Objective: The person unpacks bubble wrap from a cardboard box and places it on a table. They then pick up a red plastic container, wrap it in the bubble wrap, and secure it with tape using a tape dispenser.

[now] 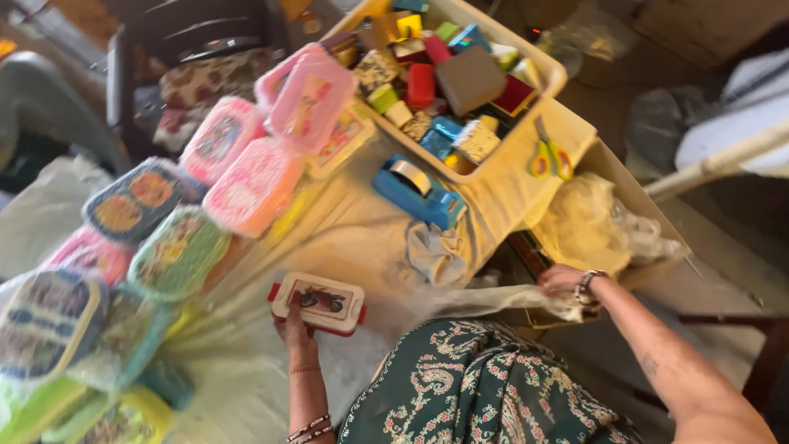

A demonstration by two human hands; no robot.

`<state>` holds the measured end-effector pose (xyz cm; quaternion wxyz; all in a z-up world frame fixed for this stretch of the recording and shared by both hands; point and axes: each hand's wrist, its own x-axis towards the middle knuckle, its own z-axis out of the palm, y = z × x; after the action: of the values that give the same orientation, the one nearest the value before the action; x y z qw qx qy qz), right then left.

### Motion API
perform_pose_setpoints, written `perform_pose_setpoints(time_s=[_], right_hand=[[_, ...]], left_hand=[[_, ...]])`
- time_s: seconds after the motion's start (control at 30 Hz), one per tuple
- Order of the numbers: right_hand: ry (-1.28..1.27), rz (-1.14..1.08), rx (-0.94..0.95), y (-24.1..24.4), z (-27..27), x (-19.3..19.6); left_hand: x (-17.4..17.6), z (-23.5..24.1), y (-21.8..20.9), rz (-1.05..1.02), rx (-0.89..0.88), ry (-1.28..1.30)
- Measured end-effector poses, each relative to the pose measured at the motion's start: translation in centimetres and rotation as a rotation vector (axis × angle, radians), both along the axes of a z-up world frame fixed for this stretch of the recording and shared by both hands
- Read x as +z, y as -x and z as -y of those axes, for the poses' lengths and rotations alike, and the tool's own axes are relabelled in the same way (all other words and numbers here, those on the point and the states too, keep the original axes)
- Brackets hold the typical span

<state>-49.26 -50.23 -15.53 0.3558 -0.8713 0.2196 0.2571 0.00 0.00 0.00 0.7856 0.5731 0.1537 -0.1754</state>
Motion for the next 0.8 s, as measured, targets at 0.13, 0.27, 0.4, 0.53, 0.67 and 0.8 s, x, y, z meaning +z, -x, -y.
perform_pose_setpoints(time_s=[0.13, 0.27, 0.4, 0.53, 0.67, 0.8], right_hand=[[0.115, -0.389, -0.727, 10.2, -4.1, 4.5], [0.440, -0.457, -1.195, 18.7, -7.5, 2.8], [0.645, -0.316, -1.456, 20.8, -9.4, 2.9], [0.763, -0.178, -1.543, 20.8, -5.8, 3.4], [0.962, 0.072, -1.632, 18.0, -2.5, 7.4], [0.991, 0.125, -1.551, 15.2, -0.1, 11.3]], left_hand=[[-4.5, -0.3, -2.2, 0.226, -0.033, -0.095], [-2.4, -0.1, -2.2, 0.423, -0.001, -0.547], [-1.3, -1.3, -1.3, 0.644, -0.133, -1.115], [-1.8, -1.3, -0.7, 0.895, -0.095, -1.064], [2.5, 1.5, 1.9, 0.955, -0.186, -1.296], [3.0, 4.6, 4.4, 1.097, -0.316, -1.380]])
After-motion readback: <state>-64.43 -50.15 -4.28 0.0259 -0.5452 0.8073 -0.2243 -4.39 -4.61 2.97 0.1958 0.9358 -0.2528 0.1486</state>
